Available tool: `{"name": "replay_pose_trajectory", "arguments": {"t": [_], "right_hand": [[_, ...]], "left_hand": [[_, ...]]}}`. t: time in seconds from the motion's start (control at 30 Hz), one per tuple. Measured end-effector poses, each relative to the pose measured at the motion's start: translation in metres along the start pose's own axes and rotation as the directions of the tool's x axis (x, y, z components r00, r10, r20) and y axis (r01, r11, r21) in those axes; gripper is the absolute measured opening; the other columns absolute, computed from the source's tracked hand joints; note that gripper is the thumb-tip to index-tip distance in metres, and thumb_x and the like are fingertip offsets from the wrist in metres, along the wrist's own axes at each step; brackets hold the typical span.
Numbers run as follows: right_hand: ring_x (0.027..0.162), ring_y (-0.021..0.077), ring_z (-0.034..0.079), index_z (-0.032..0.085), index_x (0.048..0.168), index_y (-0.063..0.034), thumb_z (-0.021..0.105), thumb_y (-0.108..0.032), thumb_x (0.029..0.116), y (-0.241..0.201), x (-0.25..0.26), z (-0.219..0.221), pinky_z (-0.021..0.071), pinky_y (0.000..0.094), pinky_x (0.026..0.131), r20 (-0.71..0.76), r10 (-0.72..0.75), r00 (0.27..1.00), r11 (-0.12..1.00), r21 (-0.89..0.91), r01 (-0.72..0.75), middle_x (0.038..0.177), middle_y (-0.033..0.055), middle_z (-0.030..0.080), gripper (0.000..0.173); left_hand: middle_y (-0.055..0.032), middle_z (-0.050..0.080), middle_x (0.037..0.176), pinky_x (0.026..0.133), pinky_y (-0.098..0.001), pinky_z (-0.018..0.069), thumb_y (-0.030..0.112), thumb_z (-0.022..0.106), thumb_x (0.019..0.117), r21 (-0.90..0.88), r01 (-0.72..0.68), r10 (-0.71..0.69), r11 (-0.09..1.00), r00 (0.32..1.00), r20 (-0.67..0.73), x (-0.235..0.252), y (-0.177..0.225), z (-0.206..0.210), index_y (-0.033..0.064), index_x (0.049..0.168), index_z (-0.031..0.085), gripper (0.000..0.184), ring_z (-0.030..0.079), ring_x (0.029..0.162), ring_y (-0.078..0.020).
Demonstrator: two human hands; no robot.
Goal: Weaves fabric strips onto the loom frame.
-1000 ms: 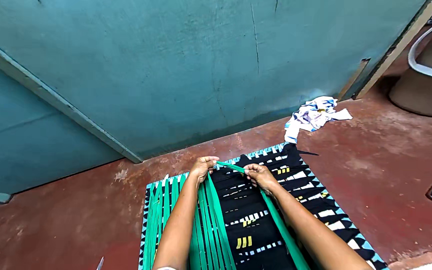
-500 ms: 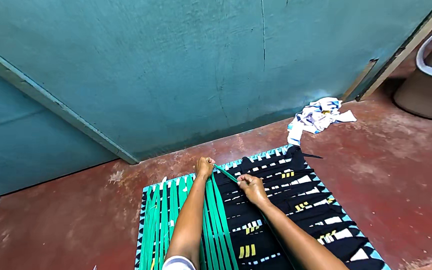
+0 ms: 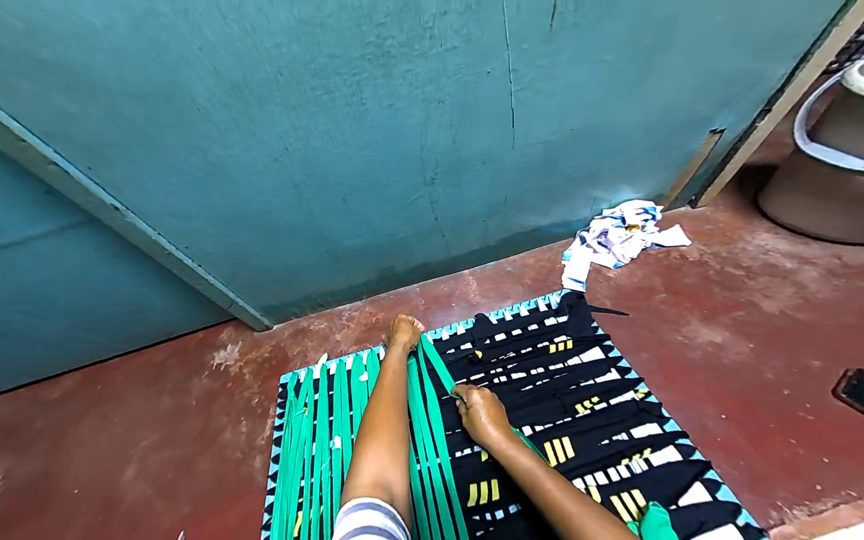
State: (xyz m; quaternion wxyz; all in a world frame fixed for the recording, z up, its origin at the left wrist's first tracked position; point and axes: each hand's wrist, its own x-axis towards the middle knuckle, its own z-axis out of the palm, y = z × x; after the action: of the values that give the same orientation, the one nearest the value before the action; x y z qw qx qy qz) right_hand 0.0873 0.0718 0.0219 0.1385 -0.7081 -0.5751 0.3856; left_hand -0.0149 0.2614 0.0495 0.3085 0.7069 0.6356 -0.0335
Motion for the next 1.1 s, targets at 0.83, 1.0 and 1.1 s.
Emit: {"name": "replay_pose_trajectory", "arguments": {"t": [0.83, 1.0, 1.1], "right_hand": [[0.09, 0.0258, 0.069, 0.07, 0.119, 0.0045, 0.058, -0.003, 0.0988, 0.074, -0.201, 0.023, 0.0549, 0.0433, 0.088, 0.061, -0.336, 0.94, 0.885, 0.361, 0.293, 0.106, 0.0202, 0.072, 0.025], [0.076, 0.0151, 0.064, 0.068, 0.12, 0.0043, 0.06, -0.002, 0.0972, 0.108, -0.264, 0.013, 0.0547, 0.0348, 0.077, 0.072, -0.295, 0.953, 0.867, 0.44, 0.235, 0.092, 0.0131, 0.07, 0.025], [0.077, 0.0176, 0.062, 0.066, 0.123, 0.0055, 0.06, -0.001, 0.0978, 0.118, -0.298, 0.003, 0.0527, 0.0369, 0.079, 0.171, -0.263, 0.95, 0.902, 0.392, 0.179, 0.089, 0.0134, 0.067, 0.027]], "left_hand": [[-0.0162, 0.073, 0.12, 0.091, -0.0657, 0.0495, 0.006, 0.067, 0.0874, 0.37, -0.779, 0.86, 0.506, 0.422, -0.288, -0.267, -0.082, 0.185, 0.004, 0.089, 0.076, 0.009, 0.063, 0.12, -0.0456], [-0.0099, 0.076, 0.109, 0.086, -0.0564, 0.0552, 0.008, 0.065, 0.0878, 0.408, -0.812, 0.889, 0.418, 0.272, -0.368, -0.32, -0.102, 0.222, 0.0075, 0.092, 0.077, 0.013, 0.069, 0.11, -0.0371], [-0.0074, 0.076, 0.104, 0.089, -0.0548, 0.0532, 0.012, 0.067, 0.0873, 0.415, -0.808, 0.885, 0.419, 0.262, -0.384, -0.353, -0.11, 0.237, 0.0099, 0.088, 0.076, 0.009, 0.068, 0.112, -0.0354]]}}
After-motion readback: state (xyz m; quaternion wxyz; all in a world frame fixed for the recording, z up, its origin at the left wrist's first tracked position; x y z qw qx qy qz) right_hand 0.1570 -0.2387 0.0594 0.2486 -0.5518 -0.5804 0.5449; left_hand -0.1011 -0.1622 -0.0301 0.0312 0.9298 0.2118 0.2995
